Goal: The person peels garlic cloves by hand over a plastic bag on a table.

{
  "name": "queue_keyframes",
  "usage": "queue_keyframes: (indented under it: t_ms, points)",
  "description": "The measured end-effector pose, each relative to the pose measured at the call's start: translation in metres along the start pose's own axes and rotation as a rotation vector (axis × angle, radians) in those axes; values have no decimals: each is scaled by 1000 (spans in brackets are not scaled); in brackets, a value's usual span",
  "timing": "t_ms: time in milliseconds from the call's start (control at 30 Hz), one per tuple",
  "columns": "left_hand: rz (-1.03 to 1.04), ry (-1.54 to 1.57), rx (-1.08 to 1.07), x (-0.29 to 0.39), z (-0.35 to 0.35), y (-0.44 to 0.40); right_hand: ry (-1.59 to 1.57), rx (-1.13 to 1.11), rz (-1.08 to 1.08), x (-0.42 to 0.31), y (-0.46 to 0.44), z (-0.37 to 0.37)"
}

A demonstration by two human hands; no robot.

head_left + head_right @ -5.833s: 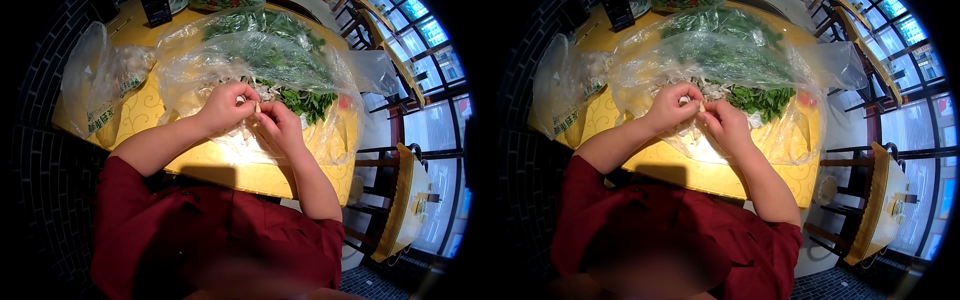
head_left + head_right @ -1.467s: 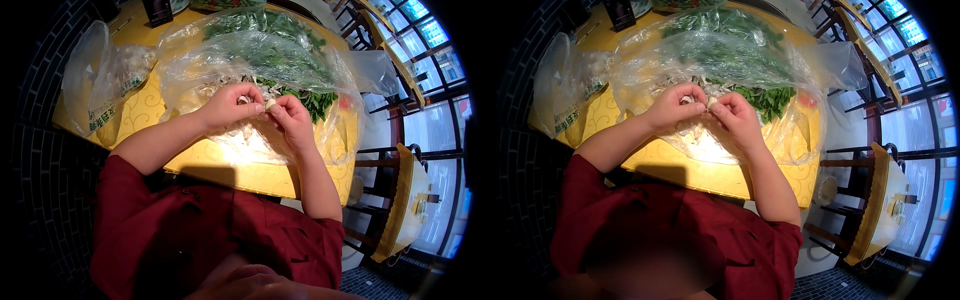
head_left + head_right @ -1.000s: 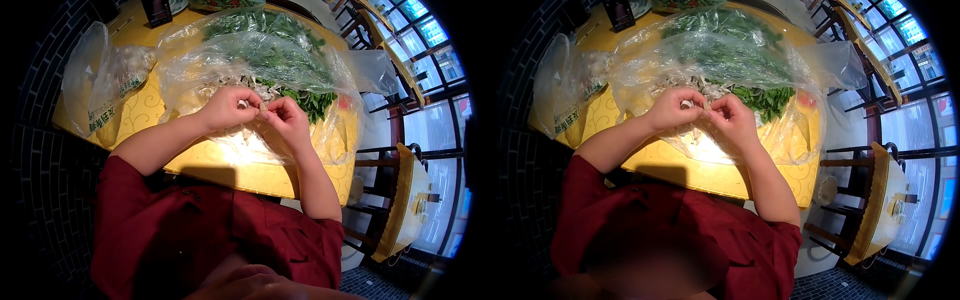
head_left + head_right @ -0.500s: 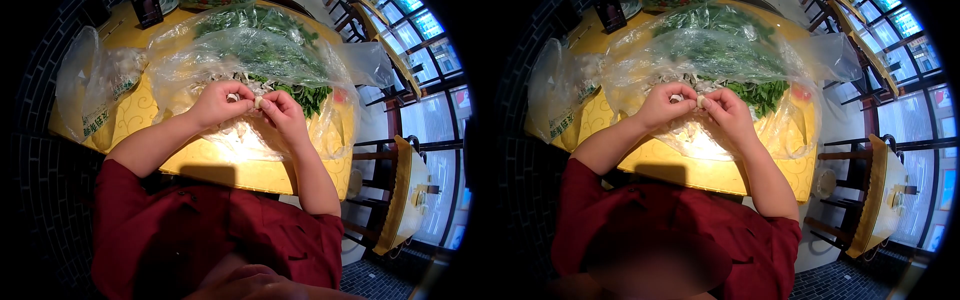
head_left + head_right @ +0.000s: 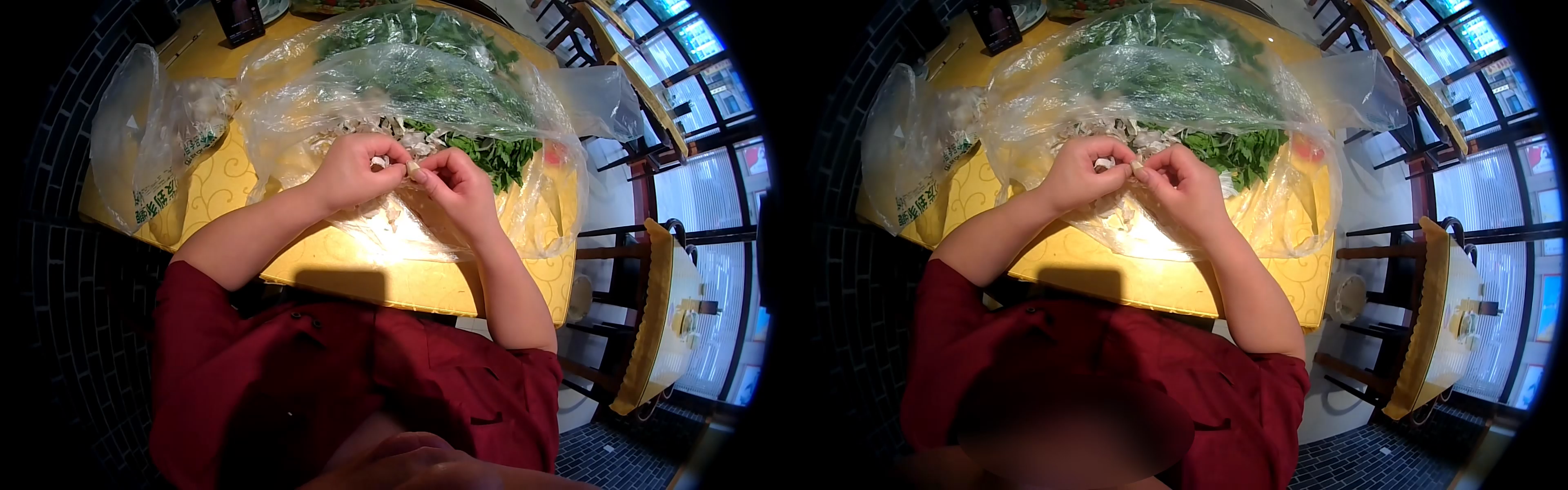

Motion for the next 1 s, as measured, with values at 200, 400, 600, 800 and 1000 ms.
queue_keyframes:
  t_ms: [200, 400, 600, 800, 1000]
  points:
    - [-7, 45, -9, 1, 1, 0, -3, 5, 5, 0, 0, -1]
    - [52, -13, 7, 3, -2, -2, -16, 3, 13, 2, 0, 0]
    - [-2, 17, -2, 1, -1, -1, 17, -10, 25, 0, 0, 0]
    - [28, -8, 1, 3, -2, -1, 34, -30, -1, 0, 0, 1]
    - [6, -13, -19, 5, -2, -1, -7, -48, 21, 2, 0, 2]
Point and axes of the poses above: each hand's wrist, its own y-axis away from the middle knuckle, its own z-axis out of the palm, x = y × z, the point moved 7 cm from there along -y, towards the middle knuckle, and after that the axes turned 3 degrees about z, right-handed, at the moved point
